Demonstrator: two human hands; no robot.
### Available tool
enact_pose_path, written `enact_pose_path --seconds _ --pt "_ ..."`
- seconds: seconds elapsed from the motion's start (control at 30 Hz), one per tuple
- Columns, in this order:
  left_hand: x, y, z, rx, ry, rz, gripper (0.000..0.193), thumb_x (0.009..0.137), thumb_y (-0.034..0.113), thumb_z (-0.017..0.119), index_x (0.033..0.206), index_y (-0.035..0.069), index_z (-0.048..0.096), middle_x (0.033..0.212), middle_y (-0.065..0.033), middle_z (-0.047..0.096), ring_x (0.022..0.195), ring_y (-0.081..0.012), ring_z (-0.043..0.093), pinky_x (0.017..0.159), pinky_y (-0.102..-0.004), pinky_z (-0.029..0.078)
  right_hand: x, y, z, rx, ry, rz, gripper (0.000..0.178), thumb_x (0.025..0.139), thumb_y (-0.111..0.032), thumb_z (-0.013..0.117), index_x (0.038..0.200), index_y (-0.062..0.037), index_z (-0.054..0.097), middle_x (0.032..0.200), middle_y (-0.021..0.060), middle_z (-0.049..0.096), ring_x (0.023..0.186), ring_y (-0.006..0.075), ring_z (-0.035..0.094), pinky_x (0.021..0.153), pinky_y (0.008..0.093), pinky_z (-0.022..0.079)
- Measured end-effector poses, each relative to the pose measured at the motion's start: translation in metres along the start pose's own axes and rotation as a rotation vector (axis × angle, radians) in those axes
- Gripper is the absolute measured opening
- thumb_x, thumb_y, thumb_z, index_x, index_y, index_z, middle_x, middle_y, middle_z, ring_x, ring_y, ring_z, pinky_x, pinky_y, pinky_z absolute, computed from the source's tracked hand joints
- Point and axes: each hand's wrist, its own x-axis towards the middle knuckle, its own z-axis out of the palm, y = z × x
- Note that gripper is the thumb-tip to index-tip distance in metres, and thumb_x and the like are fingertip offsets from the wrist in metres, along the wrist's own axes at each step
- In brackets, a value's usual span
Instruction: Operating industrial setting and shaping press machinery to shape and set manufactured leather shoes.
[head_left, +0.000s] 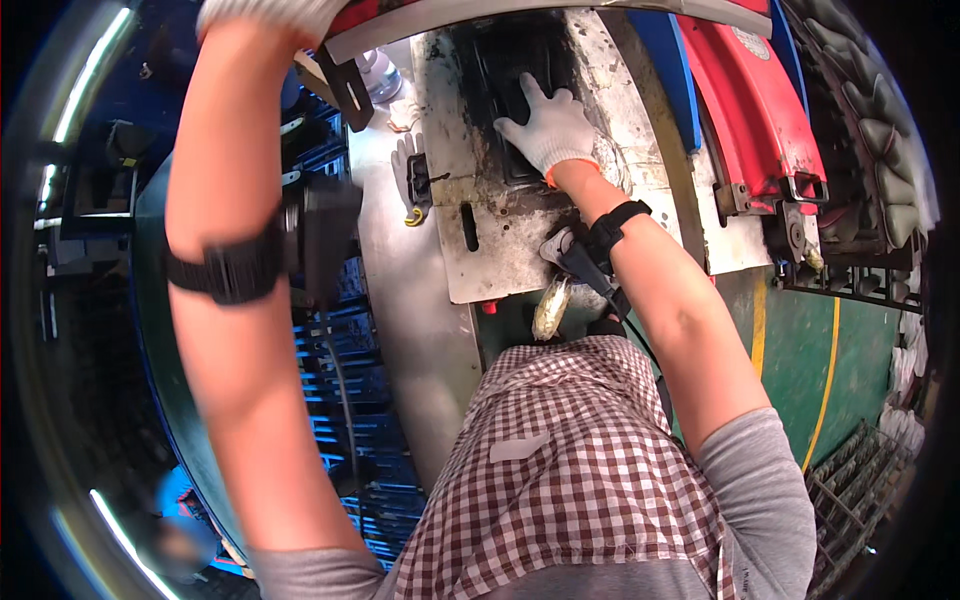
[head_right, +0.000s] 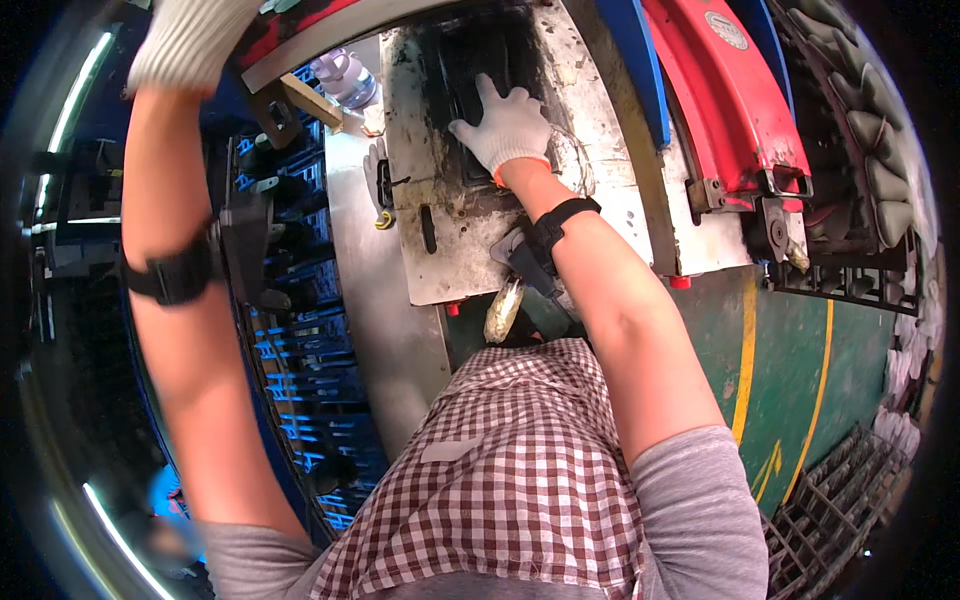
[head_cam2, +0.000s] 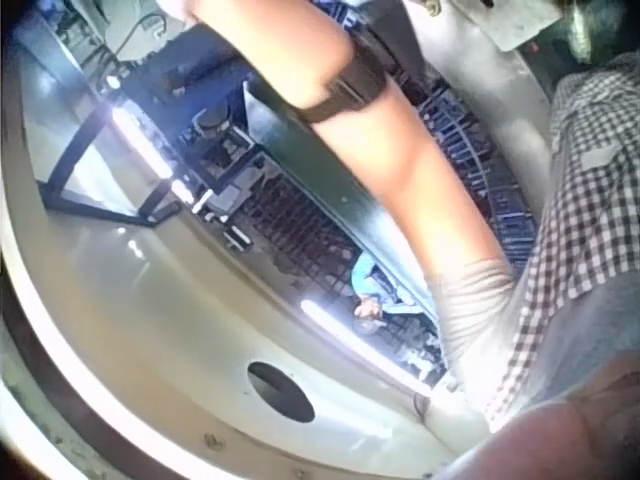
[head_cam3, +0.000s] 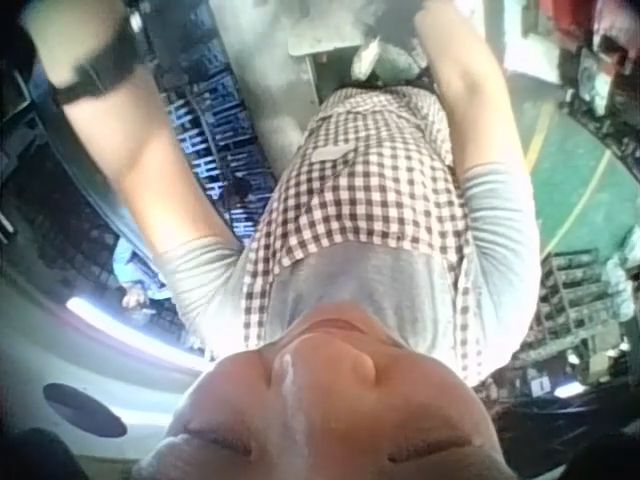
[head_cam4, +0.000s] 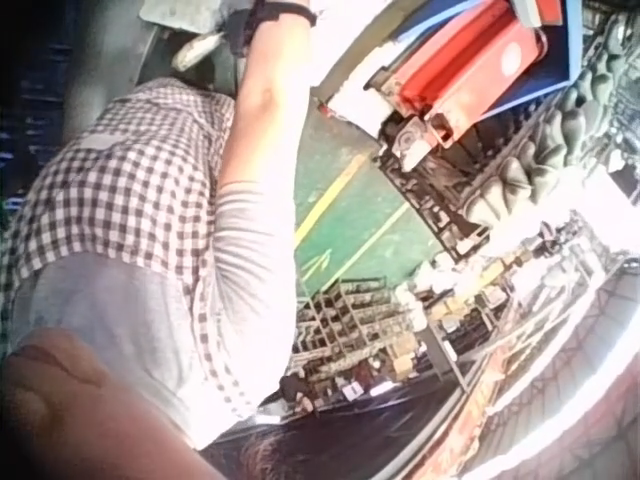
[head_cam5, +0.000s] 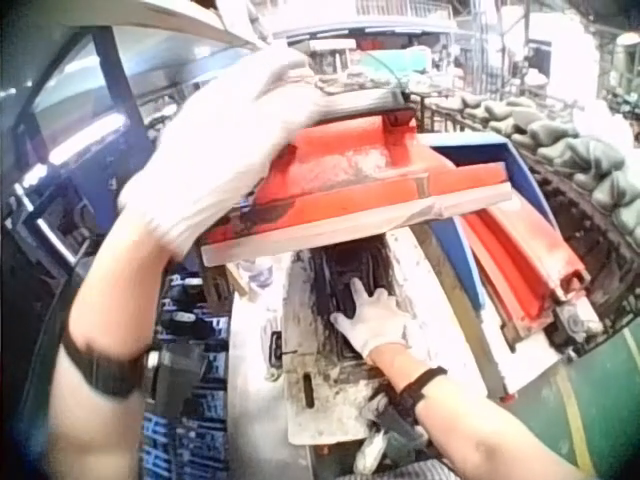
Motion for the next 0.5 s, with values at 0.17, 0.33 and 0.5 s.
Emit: enact_pose_path --seconds 0.17,0.33,0.5 --pt "0.047 -0.027 0.018 0.241 -0.258 0.269 0.039 0.104 0.036 0.049 0.116 0.003 0.067 0.107 -0.0174 0.068 0.101 -0.0341 0.065 0.093 -0.0426 0.05 -0.01 0.051 0.002 0.259 0.099 -0.14 0.079 0.089 -0.052 0.07 0.153 -0.0109 0.048 0.141 0.0263 0.055 0.128 0.0431 0.057 0.108 0.0458 0.048" --pt "0.03 0.01 0.01 0.017 -0.623 0.002 0.039 0.103 0.038 0.05 0.102 0.003 0.067 0.101 -0.0187 0.069 0.099 -0.0302 0.068 0.091 -0.0403 0.051 -0.136 0.152 -0.011 0.374 0.19 -0.209 0.024 0.1 -0.013 0.06 0.12 -0.0017 0.067 0.119 0.0175 0.065 0.111 0.0337 0.063 0.099 0.0431 0.05" --pt "-0.031 0.022 0.059 0.055 -0.581 0.046 0.025 0.099 0.032 0.054 0.11 0.011 0.064 0.097 -0.0192 0.073 0.089 -0.0384 0.071 0.08 -0.0493 0.055 -0.237 0.194 0.004 0.815 -0.292 0.098 0.013 0.101 -0.011 0.062 0.102 0.0017 0.067 0.097 0.0085 0.071 0.094 0.0155 0.064 0.086 0.0301 0.052"
